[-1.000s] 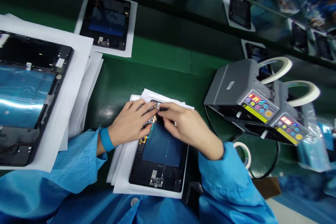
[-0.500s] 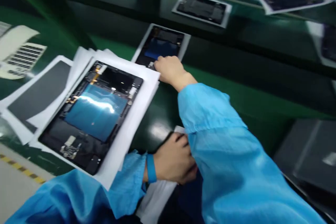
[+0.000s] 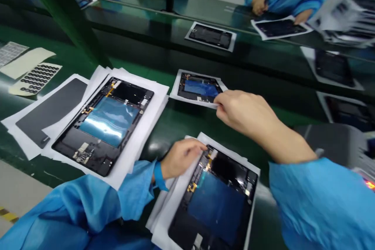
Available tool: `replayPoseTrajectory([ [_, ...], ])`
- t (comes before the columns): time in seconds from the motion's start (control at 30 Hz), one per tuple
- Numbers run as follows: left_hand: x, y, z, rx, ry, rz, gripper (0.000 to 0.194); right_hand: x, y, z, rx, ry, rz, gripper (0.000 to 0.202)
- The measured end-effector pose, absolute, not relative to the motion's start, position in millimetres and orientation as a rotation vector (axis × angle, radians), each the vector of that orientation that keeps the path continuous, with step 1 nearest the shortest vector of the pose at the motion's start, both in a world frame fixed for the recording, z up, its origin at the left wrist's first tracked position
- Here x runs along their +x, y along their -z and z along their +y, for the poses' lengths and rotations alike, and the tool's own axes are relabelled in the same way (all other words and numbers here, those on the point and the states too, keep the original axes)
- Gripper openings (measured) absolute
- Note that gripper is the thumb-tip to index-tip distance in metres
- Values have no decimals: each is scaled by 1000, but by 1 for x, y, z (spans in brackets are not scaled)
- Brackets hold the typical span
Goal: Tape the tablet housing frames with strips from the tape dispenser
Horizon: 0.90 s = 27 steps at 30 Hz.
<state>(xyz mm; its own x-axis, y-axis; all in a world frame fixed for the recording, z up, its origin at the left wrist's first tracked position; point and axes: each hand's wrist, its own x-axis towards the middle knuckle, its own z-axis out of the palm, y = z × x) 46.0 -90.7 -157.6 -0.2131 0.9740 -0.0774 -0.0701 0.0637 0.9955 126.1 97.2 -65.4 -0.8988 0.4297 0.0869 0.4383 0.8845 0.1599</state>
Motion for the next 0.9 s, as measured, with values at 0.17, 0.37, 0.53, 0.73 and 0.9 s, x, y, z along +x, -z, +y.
replayPoseTrajectory([
  [0.17,39,148,-89,706,-1219,1180,70,237,44,25,-569,203,-2999,14],
  [0.37,60,123,-118,631,-1017,1016,42,312,75,-99,-528,2,-2896,23],
  [0.53,75,114,-147,865,-773,1117,42,338,107,-147,-546,-245,-2761,24],
  [0.73,62,112,-158,1592,-558,1618,46,393,110,-40,-1087,313,-2425,19],
  [0.9,60,98,-154,2403,-597,1744,26,416,128,39,-1304,598,-2265,24],
])
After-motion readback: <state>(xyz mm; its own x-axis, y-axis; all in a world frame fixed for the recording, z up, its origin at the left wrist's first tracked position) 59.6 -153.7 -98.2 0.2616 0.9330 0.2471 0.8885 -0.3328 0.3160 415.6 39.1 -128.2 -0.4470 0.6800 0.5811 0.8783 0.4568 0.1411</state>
